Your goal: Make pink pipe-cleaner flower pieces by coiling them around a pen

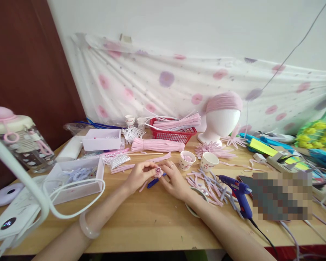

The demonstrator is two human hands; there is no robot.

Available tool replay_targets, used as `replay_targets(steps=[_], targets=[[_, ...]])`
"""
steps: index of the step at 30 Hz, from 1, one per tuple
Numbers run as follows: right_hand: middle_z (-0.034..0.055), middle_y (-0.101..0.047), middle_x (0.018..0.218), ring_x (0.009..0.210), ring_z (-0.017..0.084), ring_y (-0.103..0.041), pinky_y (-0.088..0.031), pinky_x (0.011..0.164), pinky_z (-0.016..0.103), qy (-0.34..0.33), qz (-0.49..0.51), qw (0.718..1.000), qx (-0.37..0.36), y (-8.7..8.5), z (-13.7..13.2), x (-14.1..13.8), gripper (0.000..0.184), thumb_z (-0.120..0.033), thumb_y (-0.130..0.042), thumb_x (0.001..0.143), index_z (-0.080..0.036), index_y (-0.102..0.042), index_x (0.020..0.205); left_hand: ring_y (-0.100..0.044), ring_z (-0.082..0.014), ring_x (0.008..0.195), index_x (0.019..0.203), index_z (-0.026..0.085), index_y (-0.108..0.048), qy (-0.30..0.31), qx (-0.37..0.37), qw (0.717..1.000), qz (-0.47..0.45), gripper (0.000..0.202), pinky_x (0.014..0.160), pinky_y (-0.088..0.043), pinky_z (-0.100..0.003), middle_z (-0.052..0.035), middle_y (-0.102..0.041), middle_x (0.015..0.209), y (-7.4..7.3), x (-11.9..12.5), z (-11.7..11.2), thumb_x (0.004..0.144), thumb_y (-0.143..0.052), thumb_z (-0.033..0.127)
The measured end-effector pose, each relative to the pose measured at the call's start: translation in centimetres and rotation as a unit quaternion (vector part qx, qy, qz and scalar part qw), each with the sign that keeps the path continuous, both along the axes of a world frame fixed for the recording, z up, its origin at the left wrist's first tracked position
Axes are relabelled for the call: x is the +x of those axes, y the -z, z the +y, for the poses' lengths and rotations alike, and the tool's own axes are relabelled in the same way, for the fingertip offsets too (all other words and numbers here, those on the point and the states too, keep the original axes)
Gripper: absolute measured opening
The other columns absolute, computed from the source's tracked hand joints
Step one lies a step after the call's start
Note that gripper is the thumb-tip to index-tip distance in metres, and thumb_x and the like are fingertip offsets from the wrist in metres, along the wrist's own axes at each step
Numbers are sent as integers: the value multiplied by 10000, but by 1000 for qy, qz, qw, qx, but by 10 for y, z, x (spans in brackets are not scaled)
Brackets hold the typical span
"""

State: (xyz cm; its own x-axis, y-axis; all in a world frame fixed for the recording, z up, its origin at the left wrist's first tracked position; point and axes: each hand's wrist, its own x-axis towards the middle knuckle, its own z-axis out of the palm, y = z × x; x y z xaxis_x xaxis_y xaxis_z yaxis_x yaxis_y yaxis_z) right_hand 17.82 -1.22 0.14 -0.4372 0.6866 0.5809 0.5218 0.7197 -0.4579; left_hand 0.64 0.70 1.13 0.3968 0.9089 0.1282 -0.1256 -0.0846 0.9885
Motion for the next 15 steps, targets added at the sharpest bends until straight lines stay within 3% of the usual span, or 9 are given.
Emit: replay_targets(steps=[3,6,8,12,15], targets=[[82,-641,873,826,204,-567,-470,751,330,-13,7,1000,-8,3,3,0,197,-185,-453,931,-190,-642,874,-592,-163,655,788,128,-716,-2,-4,1000,-3,236,661,-484,-287,-47,-683,708,4,-2,4,737,-708,358],[37,-604,658,650,173,-532,-439,647,297,21,27,999,-4,8,5,0,305,-258,-453,959,-193,-640,727,-602,-181,735,886,128,-725,-11,7,1000,-15,284,736,-493,-315,-61,-682,777,8,-5,7,804,-595,366],[14,-549,567,580,159,-491,-412,602,284,43,36,998,-1,10,6,0,371,-305,-467,962,-193,-616,641,-606,-199,814,923,143,-727,-11,25,1000,-10,256,791,-489,-331,-66,-680,852,10,-7,8,777,-611,319],[30,-593,609,611,167,-498,-396,602,288,57,31,998,14,10,6,1,374,-311,-461,963,-194,-628,649,-587,-236,939,945,181,-749,-3,78,997,25,285,880,-462,-361,-71,-633,988,11,-3,4,670,-743,257],[64,-638,670,646,187,-492,-384,612,303,63,17,997,35,11,4,2,344,-277,-478,948,-194,-632,651,-527,-260,1090,947,212,-765,-9,120,992,48,260,1023,-369,-395,-74,-593,1063,10,5,0,696,-755,280]])
